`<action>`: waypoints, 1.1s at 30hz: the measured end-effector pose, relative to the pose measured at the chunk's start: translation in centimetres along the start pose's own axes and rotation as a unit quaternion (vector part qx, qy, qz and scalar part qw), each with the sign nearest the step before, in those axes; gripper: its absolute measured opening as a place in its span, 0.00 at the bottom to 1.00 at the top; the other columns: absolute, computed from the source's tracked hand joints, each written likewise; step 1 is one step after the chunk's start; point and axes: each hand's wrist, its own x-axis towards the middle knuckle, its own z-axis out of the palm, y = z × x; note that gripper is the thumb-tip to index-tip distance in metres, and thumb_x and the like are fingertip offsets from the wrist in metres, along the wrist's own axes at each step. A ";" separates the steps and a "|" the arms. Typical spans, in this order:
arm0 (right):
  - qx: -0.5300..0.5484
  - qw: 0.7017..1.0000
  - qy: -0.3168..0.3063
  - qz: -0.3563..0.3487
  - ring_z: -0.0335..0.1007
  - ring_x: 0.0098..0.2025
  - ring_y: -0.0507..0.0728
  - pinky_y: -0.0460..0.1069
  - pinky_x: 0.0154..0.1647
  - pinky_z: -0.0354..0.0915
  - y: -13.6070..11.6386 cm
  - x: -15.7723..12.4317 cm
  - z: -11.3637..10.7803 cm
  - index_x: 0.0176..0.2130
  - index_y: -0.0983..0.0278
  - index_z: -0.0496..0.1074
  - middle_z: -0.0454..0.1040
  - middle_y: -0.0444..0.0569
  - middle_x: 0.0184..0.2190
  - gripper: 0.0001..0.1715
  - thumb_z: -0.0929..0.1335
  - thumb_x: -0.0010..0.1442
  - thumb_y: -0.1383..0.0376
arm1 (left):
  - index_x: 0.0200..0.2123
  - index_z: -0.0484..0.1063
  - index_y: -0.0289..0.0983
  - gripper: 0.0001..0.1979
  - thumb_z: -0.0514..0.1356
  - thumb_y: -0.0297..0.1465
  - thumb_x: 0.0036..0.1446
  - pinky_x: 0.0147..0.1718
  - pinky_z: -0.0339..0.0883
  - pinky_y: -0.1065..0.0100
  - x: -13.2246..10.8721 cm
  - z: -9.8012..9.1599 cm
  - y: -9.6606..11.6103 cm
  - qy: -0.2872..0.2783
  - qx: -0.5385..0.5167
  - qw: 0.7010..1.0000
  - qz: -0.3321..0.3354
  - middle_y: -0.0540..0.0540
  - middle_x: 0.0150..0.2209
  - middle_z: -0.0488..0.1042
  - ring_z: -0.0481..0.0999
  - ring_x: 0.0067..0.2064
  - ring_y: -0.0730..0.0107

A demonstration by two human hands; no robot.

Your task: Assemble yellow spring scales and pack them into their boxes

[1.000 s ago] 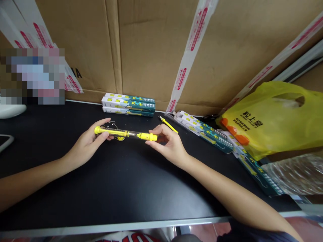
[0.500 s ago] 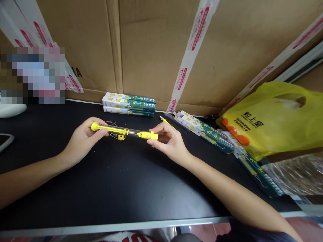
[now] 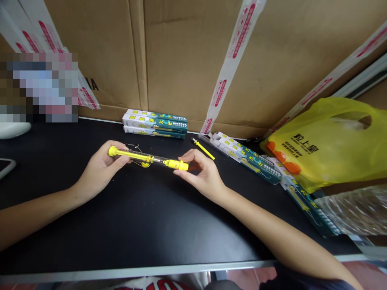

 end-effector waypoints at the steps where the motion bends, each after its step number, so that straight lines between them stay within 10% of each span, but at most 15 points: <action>1: -0.002 1.000 0.000 -0.003 0.71 0.35 0.52 0.45 0.31 0.72 0.0 0.0 0.0 0.37 0.61 0.70 0.71 0.47 0.35 0.12 0.75 0.52 0.66 | 0.37 0.65 0.38 0.10 0.61 0.33 0.54 0.35 0.66 0.71 0.0 0.0 -0.1 0.000 0.001 1.000 0.003 0.52 0.34 0.68 0.70 0.35 0.74; 28: -0.041 0.999 0.017 0.002 0.72 0.36 0.54 0.48 0.32 0.74 -0.3 0.4 -0.4 0.39 0.61 0.69 0.72 0.48 0.36 0.14 0.74 0.53 0.62 | 0.36 0.68 0.38 0.11 0.64 0.35 0.50 0.37 0.70 0.68 0.6 -0.5 -0.4 -0.014 0.043 0.999 -0.001 0.49 0.38 0.72 0.73 0.37 0.69; 33: 0.030 0.999 0.020 0.033 0.72 0.34 0.52 0.46 0.31 0.75 -0.4 0.6 -0.4 0.40 0.61 0.69 0.70 0.46 0.35 0.16 0.74 0.53 0.64 | 0.41 0.74 0.39 0.14 0.62 0.41 0.55 0.46 0.68 0.61 0.6 -1.0 -0.7 -0.084 0.162 0.983 0.019 0.46 0.43 0.77 0.76 0.44 0.62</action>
